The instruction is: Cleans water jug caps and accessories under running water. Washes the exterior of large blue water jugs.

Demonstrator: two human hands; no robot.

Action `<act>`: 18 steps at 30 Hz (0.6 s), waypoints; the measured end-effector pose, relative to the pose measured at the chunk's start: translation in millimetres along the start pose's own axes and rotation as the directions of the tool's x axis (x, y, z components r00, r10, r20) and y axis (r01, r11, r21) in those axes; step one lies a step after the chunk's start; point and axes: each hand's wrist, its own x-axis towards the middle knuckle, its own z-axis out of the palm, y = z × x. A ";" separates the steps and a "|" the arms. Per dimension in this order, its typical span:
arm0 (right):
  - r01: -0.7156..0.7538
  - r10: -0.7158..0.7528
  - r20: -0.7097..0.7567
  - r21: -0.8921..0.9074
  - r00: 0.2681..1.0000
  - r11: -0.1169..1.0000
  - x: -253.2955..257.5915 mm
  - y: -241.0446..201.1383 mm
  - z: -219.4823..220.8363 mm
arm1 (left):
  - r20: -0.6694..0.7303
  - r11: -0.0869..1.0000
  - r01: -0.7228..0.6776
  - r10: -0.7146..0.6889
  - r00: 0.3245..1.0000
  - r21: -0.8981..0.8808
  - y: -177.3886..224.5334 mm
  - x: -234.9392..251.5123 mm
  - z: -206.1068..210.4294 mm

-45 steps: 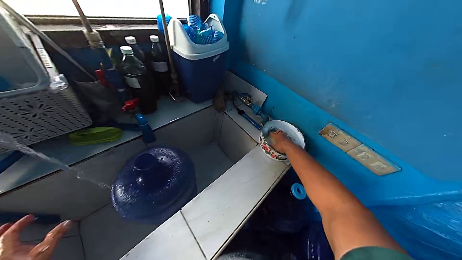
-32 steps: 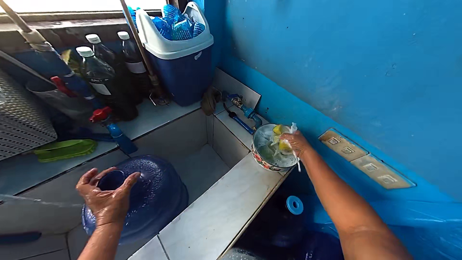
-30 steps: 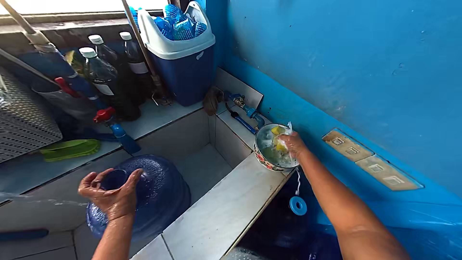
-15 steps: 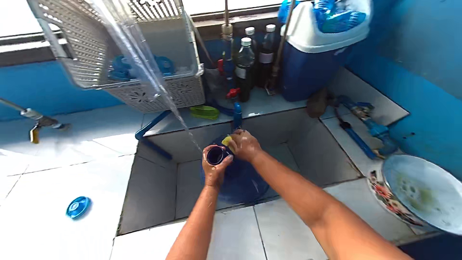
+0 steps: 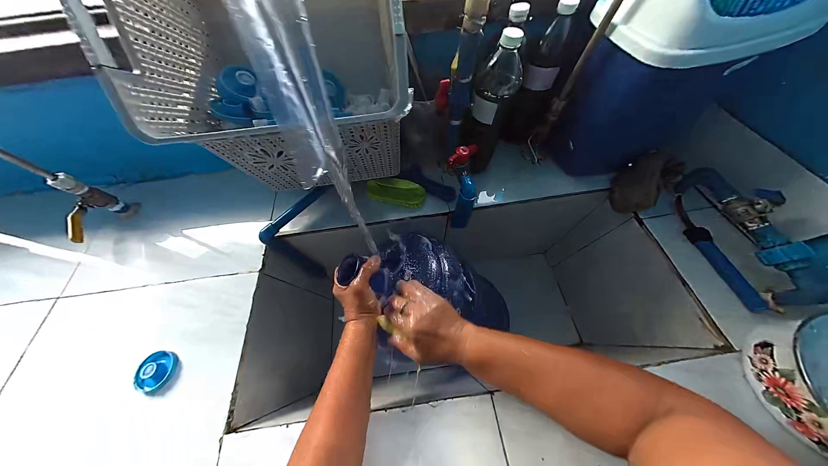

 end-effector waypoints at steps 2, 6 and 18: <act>-0.202 0.189 0.137 0.095 0.972 0.975 22.6 21.1 -27.4 | 0.208 0.996 0.015 0.002 0.978 -0.084 -6.2 -1.1 -14.0; -0.647 0.624 0.177 0.152 0.761 0.747 -19.1 138.5 8.7 | 0.135 0.991 0.086 -0.072 0.988 -0.101 -22.3 17.8 -67.4; -0.814 0.748 0.431 -0.050 0.505 0.578 -57.4 171.9 17.2 | -0.402 0.946 0.318 -0.271 0.874 0.054 -17.6 47.8 -71.5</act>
